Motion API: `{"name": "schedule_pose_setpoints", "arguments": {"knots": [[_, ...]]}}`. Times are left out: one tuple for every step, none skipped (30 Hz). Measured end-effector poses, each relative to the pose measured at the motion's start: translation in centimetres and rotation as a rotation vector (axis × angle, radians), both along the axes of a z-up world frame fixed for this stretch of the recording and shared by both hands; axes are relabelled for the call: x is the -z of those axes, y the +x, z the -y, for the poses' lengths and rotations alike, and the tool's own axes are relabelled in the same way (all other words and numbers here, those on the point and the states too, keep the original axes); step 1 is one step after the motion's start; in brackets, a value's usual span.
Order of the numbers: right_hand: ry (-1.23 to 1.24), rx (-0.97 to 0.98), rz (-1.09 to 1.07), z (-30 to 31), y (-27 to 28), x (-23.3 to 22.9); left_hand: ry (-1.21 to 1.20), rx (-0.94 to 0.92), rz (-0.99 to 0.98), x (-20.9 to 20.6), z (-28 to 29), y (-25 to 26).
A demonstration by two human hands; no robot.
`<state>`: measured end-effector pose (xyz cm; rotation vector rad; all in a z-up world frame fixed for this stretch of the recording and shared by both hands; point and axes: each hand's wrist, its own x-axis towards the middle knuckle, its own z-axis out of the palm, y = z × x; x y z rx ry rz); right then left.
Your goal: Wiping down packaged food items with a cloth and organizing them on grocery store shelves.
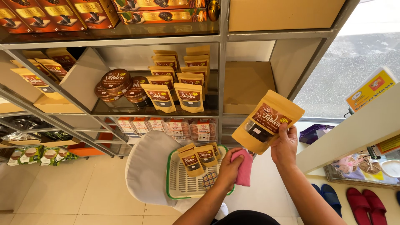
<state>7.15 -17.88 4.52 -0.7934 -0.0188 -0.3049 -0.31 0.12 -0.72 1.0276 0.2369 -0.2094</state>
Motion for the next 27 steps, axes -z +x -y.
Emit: {"name": "schedule_pose_setpoints", "arguments": {"knots": [[0.000, 0.000, -0.002, -0.1, -0.1, 0.1, 0.000, 0.000, -0.002, -0.6, -0.1, -0.2], [-0.001, 0.016, 0.010, -0.2, -0.1, 0.1, -0.009, 0.034, -0.001, -1.2, -0.1, -0.4], [-0.002, 0.029, 0.025, -0.3, -0.1, 0.1, -0.018, 0.067, 0.003, -1.9, -0.2, -0.6], [-0.002, 0.028, 0.025, -0.5, -0.3, 0.1, -0.018, 0.065, 0.002, -1.8, -0.2, -0.6], [0.000, 0.026, 0.051, -0.7, -0.3, 0.0, -0.047, 0.067, 0.025, -1.7, -0.2, -0.5], [0.003, 0.024, 0.078, -0.9, -0.4, -0.2, -0.076, 0.069, 0.048, -1.6, -0.3, -0.4], [0.002, 0.023, 0.079, -0.9, -0.4, 0.1, -0.077, 0.068, 0.049, -1.1, -0.3, -0.4], [0.000, 0.033, 0.067, -0.9, -0.3, 0.3, -0.082, 0.070, 0.043, -0.7, -0.3, -0.3], [-0.001, 0.046, 0.055, -0.9, -0.3, 0.6, -0.087, 0.075, 0.036, -0.3, -0.4, -0.2], [0.000, 0.047, 0.056, -1.2, -0.5, 0.4, -0.087, 0.077, 0.036, -0.2, -0.5, 0.0], [0.019, 0.033, 0.060, -1.4, -0.7, 0.2, -0.125, 0.071, 0.006, -0.1, -0.5, 0.0], [0.037, 0.020, 0.064, -1.7, -0.9, 0.0, -0.164, 0.065, -0.025, -0.1, -0.6, 0.1], [0.036, 0.021, 0.066, -1.7, -0.9, 0.1, -0.165, 0.066, -0.023, 0.0, -0.7, 0.3], [0.035, 0.017, 0.066, -1.8, -0.9, 0.2, -0.181, 0.046, -0.008, 0.0, -0.8, 0.5], [0.034, 0.012, 0.062, -1.9, -1.0, 0.4, -0.197, 0.023, 0.003, 0.1, -0.9, 0.5], [0.033, 0.011, 0.060, -2.1, -1.1, 0.2, -0.197, 0.023, 0.001, -0.4, -1.0, 0.4], [0.037, 0.010, 0.065, -2.2, -1.1, 0.0, -0.173, 0.011, 0.000, -0.9, -1.1, 0.4], [0.041, 0.009, 0.071, -2.4, -1.1, -0.2, -0.149, 0.000, -0.002, -1.4, -1.2, 0.4], [0.043, 0.013, 0.069, -2.5, -1.2, -0.3, -0.148, 0.004, -0.003, -1.6, -1.3, 0.2], [0.051, 0.005, 0.063, -2.6, -1.2, -0.4, -0.137, -0.012, 0.015, -1.7, -1.3, 0.1], [0.058, -0.004, 0.055, -2.6, -1.4, -0.5, -0.128, -0.029, 0.031, -1.8, -1.3, -0.1], [0.059, 0.000, 0.052, -2.7, -1.4, -0.6, -0.126, -0.025, 0.028, -2.3, -1.4, -0.3], [0.055, -0.004, 0.036, -2.7, -1.4, -0.6, -0.135, -0.013, 0.045, -2.9, -1.6, -0.5], [0.052, -0.007, 0.021, -2.8, -1.3, -0.7, -0.145, 0.000, 0.062, -3.5, -1.7, -0.7], [0.051, -0.009, 0.020, -2.8, -1.2, -0.5, -0.145, -0.002, 0.061, -3.5, -1.8, -0.7], [0.039, -0.012, 0.026, -2.8, -1.0, -0.4, -0.124, -0.006, 0.062, -3.5, -1.9, -0.7], [0.028, -0.014, 0.032, -2.8, -0.9, -0.2, -0.104, -0.009, 0.063, -3.5, -2.0, -0.7]]}}
